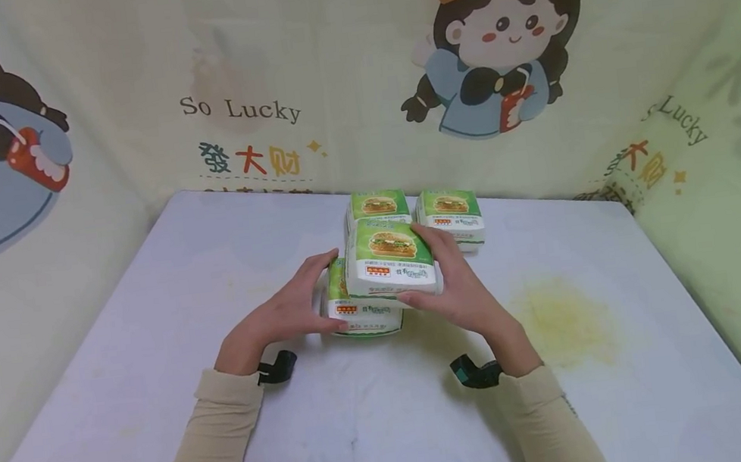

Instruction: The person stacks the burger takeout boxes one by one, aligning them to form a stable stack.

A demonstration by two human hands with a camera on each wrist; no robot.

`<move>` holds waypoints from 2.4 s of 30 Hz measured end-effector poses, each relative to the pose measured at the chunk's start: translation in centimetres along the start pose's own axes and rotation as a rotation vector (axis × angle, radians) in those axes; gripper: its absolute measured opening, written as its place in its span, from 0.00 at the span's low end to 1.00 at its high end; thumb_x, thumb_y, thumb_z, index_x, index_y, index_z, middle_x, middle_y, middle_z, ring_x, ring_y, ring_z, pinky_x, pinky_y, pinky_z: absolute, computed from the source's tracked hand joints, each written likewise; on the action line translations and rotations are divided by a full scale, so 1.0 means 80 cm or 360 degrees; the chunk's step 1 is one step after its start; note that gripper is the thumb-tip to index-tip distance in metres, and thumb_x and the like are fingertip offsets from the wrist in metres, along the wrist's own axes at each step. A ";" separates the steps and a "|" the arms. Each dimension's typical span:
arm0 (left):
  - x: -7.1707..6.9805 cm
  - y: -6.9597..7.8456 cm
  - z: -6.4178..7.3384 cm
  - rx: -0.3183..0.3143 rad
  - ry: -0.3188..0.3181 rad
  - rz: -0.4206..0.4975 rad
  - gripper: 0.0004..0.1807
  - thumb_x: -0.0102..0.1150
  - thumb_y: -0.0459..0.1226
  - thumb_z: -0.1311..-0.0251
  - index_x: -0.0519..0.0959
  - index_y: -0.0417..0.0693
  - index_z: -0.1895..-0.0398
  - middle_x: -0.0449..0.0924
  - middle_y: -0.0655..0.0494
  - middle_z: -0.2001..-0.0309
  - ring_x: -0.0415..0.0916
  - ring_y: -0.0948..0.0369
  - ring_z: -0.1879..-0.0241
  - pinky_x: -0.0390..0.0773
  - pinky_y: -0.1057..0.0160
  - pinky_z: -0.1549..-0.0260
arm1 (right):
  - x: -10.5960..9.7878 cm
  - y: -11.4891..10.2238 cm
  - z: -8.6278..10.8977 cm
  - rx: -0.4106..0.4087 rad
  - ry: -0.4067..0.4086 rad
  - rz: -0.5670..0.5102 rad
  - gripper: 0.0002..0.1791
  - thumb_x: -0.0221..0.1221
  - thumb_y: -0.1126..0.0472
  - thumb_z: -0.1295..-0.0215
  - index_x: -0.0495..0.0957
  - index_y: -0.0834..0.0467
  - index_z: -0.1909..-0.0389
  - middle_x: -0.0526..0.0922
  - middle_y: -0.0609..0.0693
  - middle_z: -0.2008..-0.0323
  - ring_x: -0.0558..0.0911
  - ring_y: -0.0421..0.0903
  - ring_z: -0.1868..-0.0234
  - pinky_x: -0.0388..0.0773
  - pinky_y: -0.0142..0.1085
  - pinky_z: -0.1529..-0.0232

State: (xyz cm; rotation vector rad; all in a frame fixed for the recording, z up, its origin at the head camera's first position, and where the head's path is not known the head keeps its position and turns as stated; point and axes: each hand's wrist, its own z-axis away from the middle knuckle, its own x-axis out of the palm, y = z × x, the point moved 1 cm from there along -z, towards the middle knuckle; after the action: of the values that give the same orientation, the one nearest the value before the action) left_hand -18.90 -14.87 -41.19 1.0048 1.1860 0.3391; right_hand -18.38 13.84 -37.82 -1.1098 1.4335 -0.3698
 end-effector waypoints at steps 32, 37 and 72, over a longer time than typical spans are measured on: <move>-0.001 -0.001 -0.020 0.0363 -0.0111 0.0361 0.49 0.82 0.41 0.60 0.64 0.69 0.32 0.74 0.66 0.38 0.71 0.61 0.39 0.62 0.47 0.31 | 0.042 -0.015 -0.003 -0.0037 -0.0115 0.0015 0.56 0.70 0.42 0.46 0.43 0.34 0.23 0.44 0.43 0.25 0.56 0.47 0.28 0.64 0.53 0.30; 0.000 0.000 -0.022 0.0386 -0.0142 0.0403 0.49 0.82 0.40 0.60 0.65 0.72 0.34 0.76 0.68 0.40 0.73 0.64 0.41 0.64 0.51 0.31 | 0.038 -0.014 0.000 -0.0038 -0.0199 0.0033 0.58 0.69 0.42 0.45 0.38 0.33 0.22 0.41 0.40 0.23 0.52 0.47 0.26 0.64 0.55 0.30; -0.003 -0.003 -0.020 0.0381 -0.0138 0.0402 0.53 0.83 0.39 0.62 0.61 0.68 0.31 0.75 0.65 0.39 0.71 0.61 0.40 0.63 0.49 0.31 | 0.035 -0.011 -0.001 -0.0114 -0.0173 -0.0003 0.58 0.70 0.45 0.45 0.40 0.34 0.23 0.43 0.38 0.24 0.52 0.44 0.26 0.60 0.55 0.28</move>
State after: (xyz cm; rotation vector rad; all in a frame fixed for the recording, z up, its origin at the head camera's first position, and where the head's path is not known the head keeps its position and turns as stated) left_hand -20.50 -14.40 -41.29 1.3706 1.0388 0.3537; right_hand -17.56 11.19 -38.81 -1.1715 1.3586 -0.2577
